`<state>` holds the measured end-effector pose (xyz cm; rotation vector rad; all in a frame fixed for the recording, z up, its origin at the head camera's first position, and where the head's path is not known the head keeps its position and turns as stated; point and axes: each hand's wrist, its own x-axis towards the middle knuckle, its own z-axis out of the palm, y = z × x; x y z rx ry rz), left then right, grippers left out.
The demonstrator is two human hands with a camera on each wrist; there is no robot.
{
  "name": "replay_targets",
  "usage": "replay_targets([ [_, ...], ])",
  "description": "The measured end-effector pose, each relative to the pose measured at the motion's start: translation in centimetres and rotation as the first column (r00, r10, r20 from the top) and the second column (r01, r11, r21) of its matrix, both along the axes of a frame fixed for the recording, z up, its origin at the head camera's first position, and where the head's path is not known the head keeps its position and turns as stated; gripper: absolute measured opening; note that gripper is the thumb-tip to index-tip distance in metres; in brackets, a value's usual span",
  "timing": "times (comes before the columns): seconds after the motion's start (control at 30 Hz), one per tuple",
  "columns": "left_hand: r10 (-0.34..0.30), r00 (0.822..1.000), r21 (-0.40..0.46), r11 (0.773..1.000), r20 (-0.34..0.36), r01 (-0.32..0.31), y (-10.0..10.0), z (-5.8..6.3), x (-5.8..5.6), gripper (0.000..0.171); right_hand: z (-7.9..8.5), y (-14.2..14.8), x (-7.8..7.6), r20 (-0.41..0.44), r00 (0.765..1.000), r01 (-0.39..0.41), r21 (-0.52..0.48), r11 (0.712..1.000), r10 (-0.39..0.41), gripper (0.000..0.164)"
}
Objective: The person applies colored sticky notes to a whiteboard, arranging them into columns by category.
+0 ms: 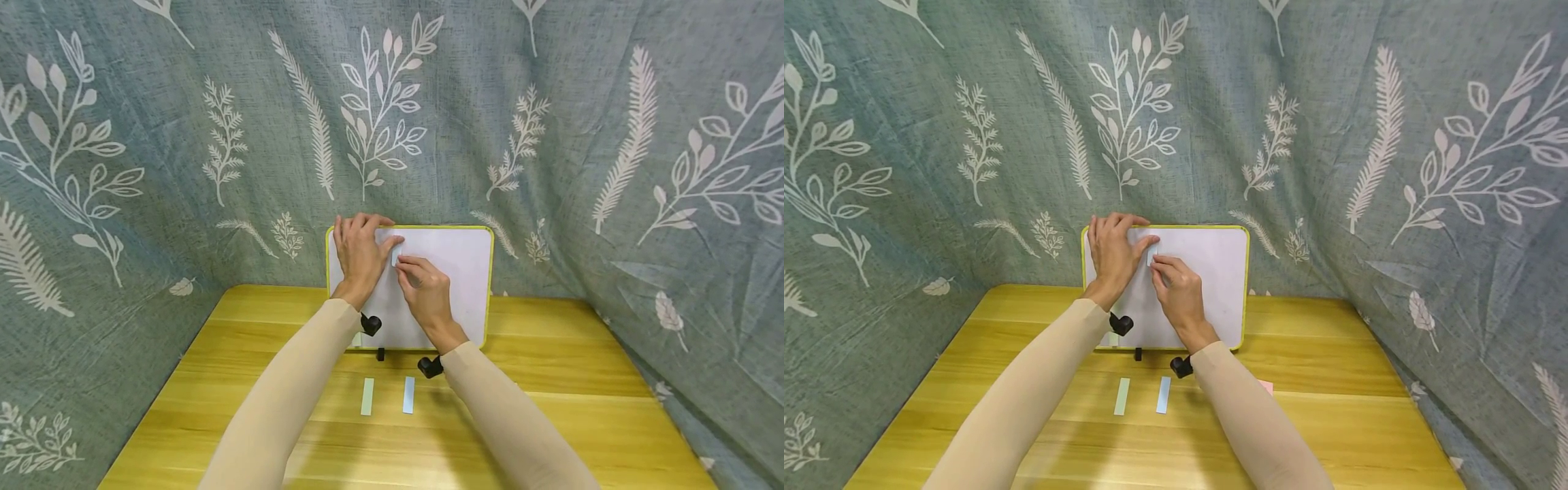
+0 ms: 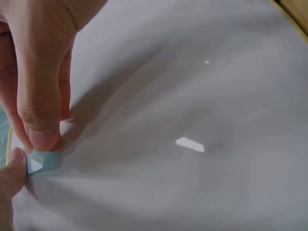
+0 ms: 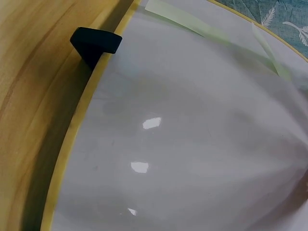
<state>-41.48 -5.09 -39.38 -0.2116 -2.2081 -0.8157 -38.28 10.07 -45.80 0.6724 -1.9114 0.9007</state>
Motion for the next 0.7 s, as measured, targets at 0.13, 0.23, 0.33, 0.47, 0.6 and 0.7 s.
replay_targets([
  [0.13, -0.005, 1.000, 0.015, 1.000, 0.006, 0.004, 0.12, 0.17, -0.04, 0.035, 0.08, 0.10, 0.07, 0.010, 1.000, 0.006, 0.008, 1.000, -0.006, 0.009],
  [0.23, -0.010, 1.000, 0.028, 1.000, 0.017, 0.009, 0.13, 0.27, -0.02, 0.033, -0.01, 0.16, 0.00, 0.021, 1.000, 0.009, 0.017, 1.000, -0.009, 0.010],
  [0.33, -0.019, 0.999, 0.041, 0.999, 0.028, 0.018, 0.14, 0.39, 0.06, 0.032, -0.10, 0.21, -0.05, 0.026, 1.000, 0.007, 0.020, 1.000, -0.008, 0.010],
  [0.47, -0.027, 0.999, 0.049, 0.998, 0.038, 0.025, 0.14, 0.58, 0.12, 0.030, -0.11, 0.20, -0.01, 0.009, 1.000, 0.001, 0.011, 1.000, -0.001, 0.011],
  [0.6, -0.025, 0.999, 0.048, 0.999, 0.043, 0.023, 0.09, 0.59, 0.02, 0.025, -0.23, 0.19, -0.03, -0.004, 1.000, 0.001, 0.001, 1.000, -0.001, 0.011],
  [0.7, -0.031, 0.999, 0.047, 0.998, 0.045, 0.028, 0.06, 0.57, -0.03, 0.023, -0.30, 0.21, -0.03, -0.001, 1.000, 0.002, -0.002, 1.000, -0.002, 0.011],
])
